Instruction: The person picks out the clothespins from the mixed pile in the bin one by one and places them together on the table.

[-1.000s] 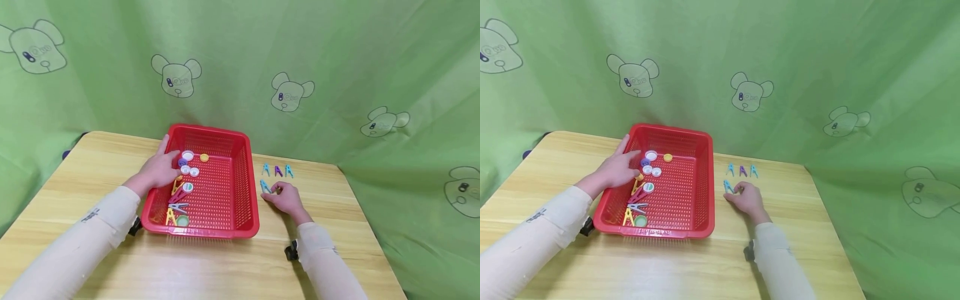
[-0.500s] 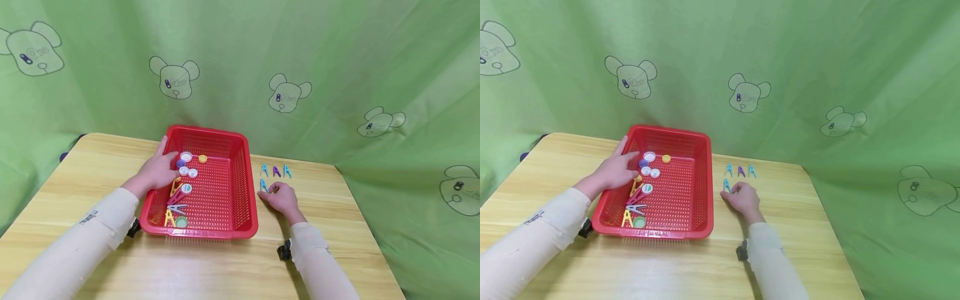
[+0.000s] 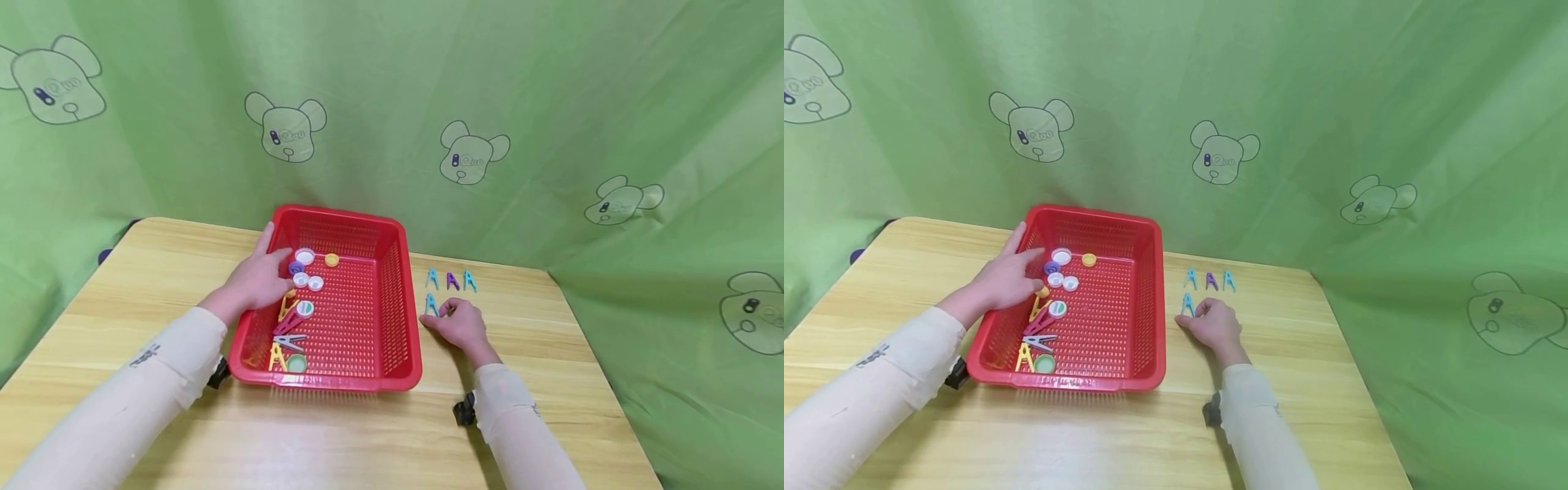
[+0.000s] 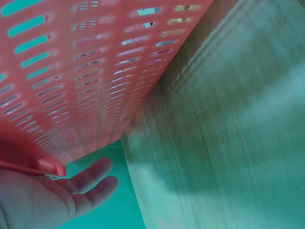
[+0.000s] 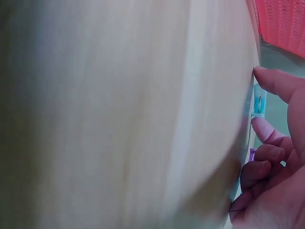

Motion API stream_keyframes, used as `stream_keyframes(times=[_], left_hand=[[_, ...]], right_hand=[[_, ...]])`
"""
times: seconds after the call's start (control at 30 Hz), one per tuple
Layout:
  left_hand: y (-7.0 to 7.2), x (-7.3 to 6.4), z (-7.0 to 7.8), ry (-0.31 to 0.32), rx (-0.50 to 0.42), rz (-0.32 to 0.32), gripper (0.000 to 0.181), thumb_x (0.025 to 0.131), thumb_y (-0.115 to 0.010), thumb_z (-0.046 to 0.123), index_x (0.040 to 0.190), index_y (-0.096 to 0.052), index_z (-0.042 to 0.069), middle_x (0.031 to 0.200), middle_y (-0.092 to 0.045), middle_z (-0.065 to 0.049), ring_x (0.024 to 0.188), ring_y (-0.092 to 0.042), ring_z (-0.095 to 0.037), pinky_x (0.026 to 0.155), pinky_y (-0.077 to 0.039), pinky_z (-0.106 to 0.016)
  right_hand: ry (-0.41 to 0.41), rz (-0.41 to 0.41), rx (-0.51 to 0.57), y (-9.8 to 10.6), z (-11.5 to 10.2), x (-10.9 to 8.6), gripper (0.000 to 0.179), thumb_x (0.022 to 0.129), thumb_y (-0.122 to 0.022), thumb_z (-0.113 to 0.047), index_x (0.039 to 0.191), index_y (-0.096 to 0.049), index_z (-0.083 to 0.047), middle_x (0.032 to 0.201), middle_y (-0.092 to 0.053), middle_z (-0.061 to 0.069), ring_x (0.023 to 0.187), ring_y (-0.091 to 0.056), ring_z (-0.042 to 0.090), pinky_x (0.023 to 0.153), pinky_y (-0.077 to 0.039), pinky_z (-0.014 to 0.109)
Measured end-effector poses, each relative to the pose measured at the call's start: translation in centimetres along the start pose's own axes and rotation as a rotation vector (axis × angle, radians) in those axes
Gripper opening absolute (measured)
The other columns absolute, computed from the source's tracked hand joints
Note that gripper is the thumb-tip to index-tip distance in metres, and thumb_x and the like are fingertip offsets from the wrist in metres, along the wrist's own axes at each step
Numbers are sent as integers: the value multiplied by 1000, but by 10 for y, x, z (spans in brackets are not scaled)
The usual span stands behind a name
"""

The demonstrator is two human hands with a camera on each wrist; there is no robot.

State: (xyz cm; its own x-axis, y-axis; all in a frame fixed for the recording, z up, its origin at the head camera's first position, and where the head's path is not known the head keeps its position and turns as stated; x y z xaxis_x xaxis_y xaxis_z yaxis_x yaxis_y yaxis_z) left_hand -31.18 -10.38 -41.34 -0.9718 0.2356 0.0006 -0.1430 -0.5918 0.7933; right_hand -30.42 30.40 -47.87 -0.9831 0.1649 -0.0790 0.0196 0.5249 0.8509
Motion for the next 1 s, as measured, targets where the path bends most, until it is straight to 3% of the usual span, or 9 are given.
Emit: stream_keyframes(times=[0.23,0.47,0.7,0.83,0.9,1.0], left_hand=[[-2,0,-2,5,-4,-1,69,93,-66,18,152,-37,-2,164,22,-6,132,-40,-52,79,-57,-54],[-1,0,-1,7,-22,-3,69,93,-66,17,153,-36,-1,164,23,-5,129,-43,-51,77,-58,-53],[0,1,-1,4,2,-1,69,93,-67,17,152,-37,-2,164,22,-7,133,-39,-51,82,-55,-56],[1,2,-1,-1,15,-4,70,93,-67,19,152,-37,-2,164,23,-7,134,-37,-51,85,-54,-57],[1,2,-2,-3,15,-3,69,93,-67,19,152,-37,-3,164,23,-8,133,-38,-51,84,-54,-56],[1,2,-2,-2,15,-1,69,93,-67,19,152,-38,-2,164,22,-8,131,-41,-52,83,-55,-56]], right_hand=[[6,-5,60,5,0,0,54,75,-82,-55,97,-60,-10,91,-60,11,86,-55,28,72,-47,39],[44,35,110,21,-9,1,51,79,-81,-47,106,-60,-9,94,-58,13,85,-54,29,69,-46,39],[113,104,164,38,-29,4,45,82,-80,-42,105,-60,-9,118,-60,17,112,-54,35,91,-47,47],[148,141,162,47,-48,3,42,82,-80,-42,103,-60,-12,100,-61,13,92,-57,30,77,-48,42],[171,156,147,51,-59,2,41,82,-80,-43,104,-61,-14,87,-57,11,77,-51,26,66,-44,39],[213,162,143,57,-75,-1,42,81,-80,-44,107,-62,-16,78,-50,8,68,-45,24,59,-39,38]])
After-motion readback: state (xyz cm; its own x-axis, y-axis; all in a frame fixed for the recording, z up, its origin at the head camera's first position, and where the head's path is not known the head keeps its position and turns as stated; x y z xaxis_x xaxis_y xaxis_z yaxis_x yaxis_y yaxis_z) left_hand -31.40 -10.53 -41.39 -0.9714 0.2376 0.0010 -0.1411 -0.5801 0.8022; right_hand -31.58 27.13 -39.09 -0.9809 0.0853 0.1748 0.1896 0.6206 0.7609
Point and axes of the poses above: each hand's wrist, its own x-axis towards the middle knuckle, its own y-axis out of the back of the hand, z = x × y, the point moved 4 cm from there along x, towards the middle knuckle
